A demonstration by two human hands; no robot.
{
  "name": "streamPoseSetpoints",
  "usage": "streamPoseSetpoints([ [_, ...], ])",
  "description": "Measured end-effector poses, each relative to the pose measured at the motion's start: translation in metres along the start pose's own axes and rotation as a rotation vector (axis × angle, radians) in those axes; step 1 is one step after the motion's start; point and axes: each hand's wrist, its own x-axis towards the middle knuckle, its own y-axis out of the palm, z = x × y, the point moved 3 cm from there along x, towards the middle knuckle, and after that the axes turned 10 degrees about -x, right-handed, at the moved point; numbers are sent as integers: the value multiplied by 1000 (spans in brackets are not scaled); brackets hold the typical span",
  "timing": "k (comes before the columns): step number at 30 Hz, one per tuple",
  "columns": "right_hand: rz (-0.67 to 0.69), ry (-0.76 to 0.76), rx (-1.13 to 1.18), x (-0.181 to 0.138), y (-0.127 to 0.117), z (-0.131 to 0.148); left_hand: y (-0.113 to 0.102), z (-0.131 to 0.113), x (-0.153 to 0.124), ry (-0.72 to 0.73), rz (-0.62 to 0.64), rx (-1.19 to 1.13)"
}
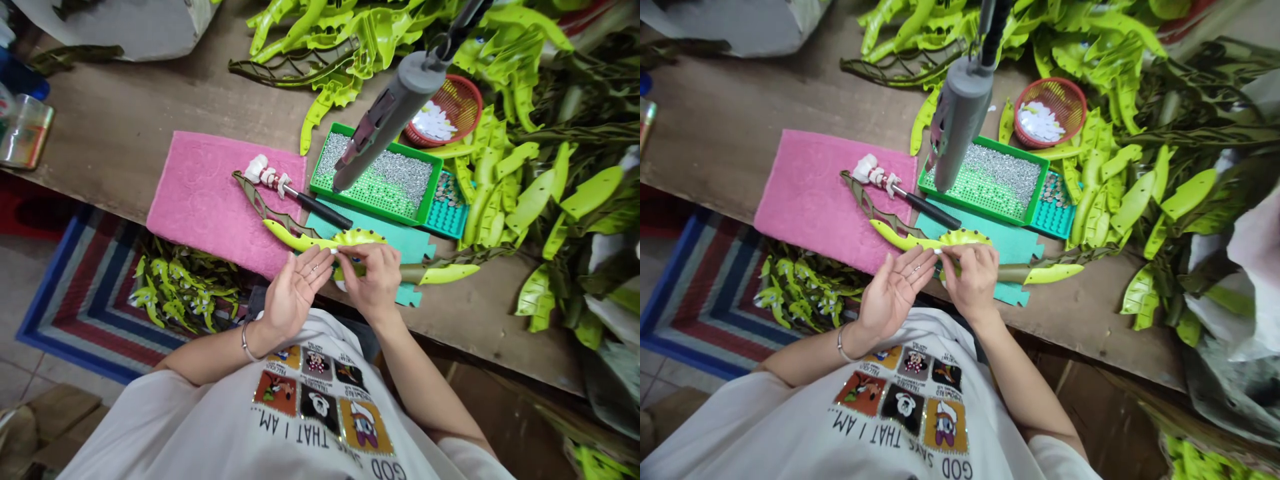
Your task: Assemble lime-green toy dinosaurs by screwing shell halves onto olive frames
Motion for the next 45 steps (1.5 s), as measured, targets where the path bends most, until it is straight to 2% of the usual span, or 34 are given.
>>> streamPoseSetpoints([
  [5,37,-58,125,2,-8,20,-1,0,0,21,12,0],
  [8,61,-143,110,2,-8,32,-5,-2,-1,20,27,6],
  [11,80,-150,100,1,-4,37,-8,-5,-2,18,25,6],
  [17,101,-79,186,6,14,35,-10,-15,-1,73,11,-32],
  [20,100,-28,119,10,24,28,-11,-22,0,137,0,-65],
  [26,108,-87,1,16,36,25,-13,-27,0,153,17,-64],
  [30,63,-87,39,19,28,29,-12,-26,0,150,27,-57],
  [36,82,-104,213,11,6,48,-8,-20,-3,147,59,-28],
  [45,-16,63,25,-6,-14,43,-7,8,-2,94,247,118],
])
